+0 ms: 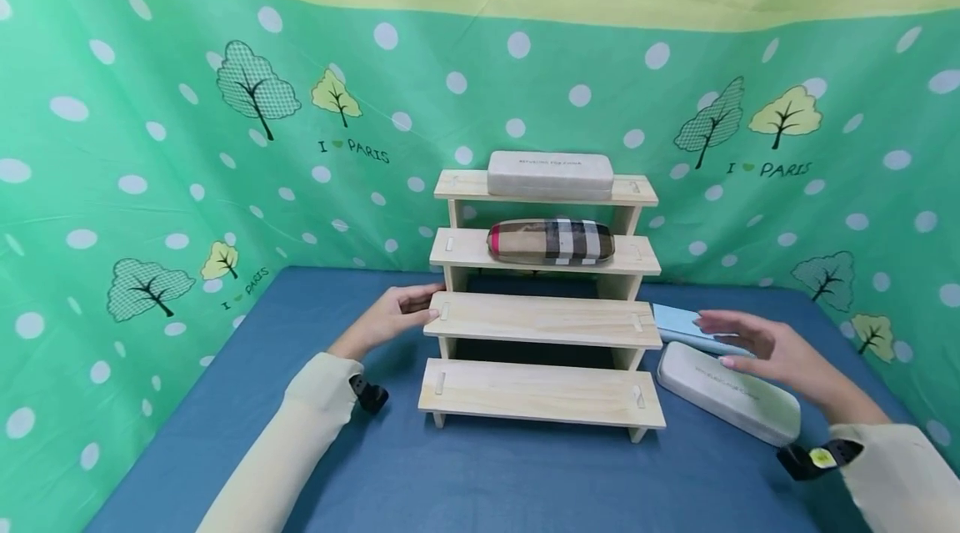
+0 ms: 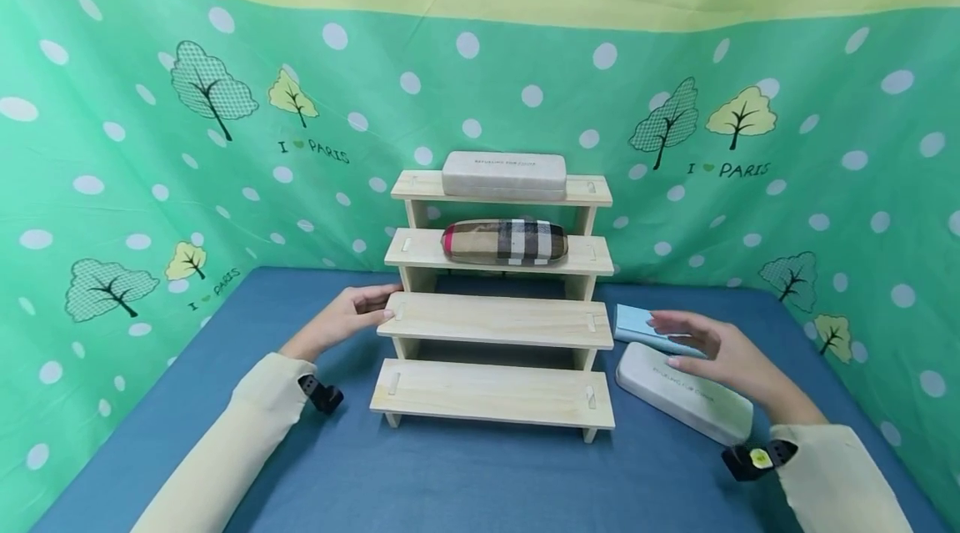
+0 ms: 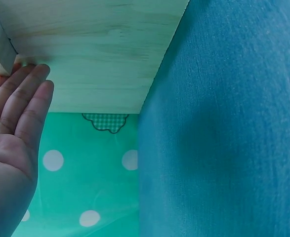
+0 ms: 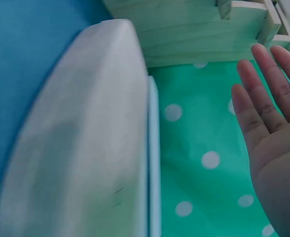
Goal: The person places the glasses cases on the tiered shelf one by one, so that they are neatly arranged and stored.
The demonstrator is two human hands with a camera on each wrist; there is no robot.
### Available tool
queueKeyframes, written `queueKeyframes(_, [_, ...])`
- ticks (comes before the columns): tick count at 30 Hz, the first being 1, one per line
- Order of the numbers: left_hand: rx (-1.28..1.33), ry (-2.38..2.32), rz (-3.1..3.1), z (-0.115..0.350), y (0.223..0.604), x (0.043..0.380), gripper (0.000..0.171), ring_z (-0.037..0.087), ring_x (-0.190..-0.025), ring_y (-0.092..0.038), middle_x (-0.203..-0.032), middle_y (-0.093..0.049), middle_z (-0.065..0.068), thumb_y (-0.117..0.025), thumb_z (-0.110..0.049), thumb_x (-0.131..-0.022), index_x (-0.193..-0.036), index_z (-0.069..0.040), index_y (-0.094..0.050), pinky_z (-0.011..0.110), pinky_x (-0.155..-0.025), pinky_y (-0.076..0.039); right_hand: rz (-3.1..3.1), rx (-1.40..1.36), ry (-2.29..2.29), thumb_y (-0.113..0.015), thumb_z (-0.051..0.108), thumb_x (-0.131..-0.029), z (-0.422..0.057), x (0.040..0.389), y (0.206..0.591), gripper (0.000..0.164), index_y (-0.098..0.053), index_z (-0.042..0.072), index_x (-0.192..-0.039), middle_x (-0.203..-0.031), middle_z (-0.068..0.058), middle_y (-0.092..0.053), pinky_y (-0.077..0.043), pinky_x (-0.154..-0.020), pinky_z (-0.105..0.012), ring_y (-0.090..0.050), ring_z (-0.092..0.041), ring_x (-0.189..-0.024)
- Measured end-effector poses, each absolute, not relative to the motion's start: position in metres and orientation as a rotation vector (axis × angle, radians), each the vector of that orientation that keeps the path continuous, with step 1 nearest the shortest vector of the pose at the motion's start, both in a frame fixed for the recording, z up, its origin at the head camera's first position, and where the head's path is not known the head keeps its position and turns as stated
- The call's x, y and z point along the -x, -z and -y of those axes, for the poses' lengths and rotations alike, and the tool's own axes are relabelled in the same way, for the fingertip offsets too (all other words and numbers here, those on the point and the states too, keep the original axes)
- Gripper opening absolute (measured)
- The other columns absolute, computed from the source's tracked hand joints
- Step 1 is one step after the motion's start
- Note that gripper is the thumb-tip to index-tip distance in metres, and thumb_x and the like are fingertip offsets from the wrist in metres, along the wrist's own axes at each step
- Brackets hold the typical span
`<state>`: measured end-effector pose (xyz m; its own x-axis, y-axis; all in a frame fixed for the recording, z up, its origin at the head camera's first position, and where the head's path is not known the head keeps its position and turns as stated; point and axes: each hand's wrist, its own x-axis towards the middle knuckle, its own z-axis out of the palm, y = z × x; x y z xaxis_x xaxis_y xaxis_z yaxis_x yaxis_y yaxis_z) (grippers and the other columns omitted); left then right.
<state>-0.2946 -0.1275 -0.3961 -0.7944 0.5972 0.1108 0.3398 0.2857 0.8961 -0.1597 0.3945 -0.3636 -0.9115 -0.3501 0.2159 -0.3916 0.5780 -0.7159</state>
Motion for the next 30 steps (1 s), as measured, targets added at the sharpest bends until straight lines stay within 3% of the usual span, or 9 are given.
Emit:
queueKeyframes(13, [-0.850, -1.527, -2.314, 0.129, 0.397, 0.294, 0.052, 0.035, -0.123, -0.049, -0.139, -0.046, 0.023, -0.059, -0.012, -0.093, -0.139, 0.005, -0.041, 0.044, -0.098, -0.043, 2.816, -0.463, -1.278, -0.062, 0.001, -0.088, -0.415, 0.125, 0.394, 0.050, -0.044, -0.004, -0.135, -0.123, 0.030, -0.049, -0.045, -0.080, -0.012, -0.047, 0.015, -0.108])
queueKeyframes(23, [-0.863, -1.538, -2.302, 0.128, 0.395, 0.294, 0.052, 0.035, -0.124, -0.049, -0.139, -0.046, 0.023, -0.059, -0.013, -0.094, -0.140, 0.005, -0.041, 0.044, -0.098, -0.043, 2.872, -0.296, -1.224, -0.064, 0.010, -0.089, -0.426, 0.110, 0.405, 0.054, -0.043, 0.001, -0.138, -0.123, 0.038, -0.040, -0.029, -0.077, -0.004, -0.028, 0.027, -0.111])
queueKeyframes(30, [-0.845, -1.552, -2.268, 0.126, 0.394, 0.293, 0.054, 0.034, -0.125, -0.048, -0.139, -0.045, 0.022, -0.060, -0.015, -0.093, -0.140, 0.003, -0.040, 0.044, -0.099, -0.042, 2.866, -0.249, -1.200, -0.067, 0.014, -0.087, -0.430, 0.108, 0.411, 0.057, -0.044, 0.001, -0.138, -0.119, 0.039, -0.039, -0.025, -0.078, 0.000, -0.028, 0.027, -0.109])
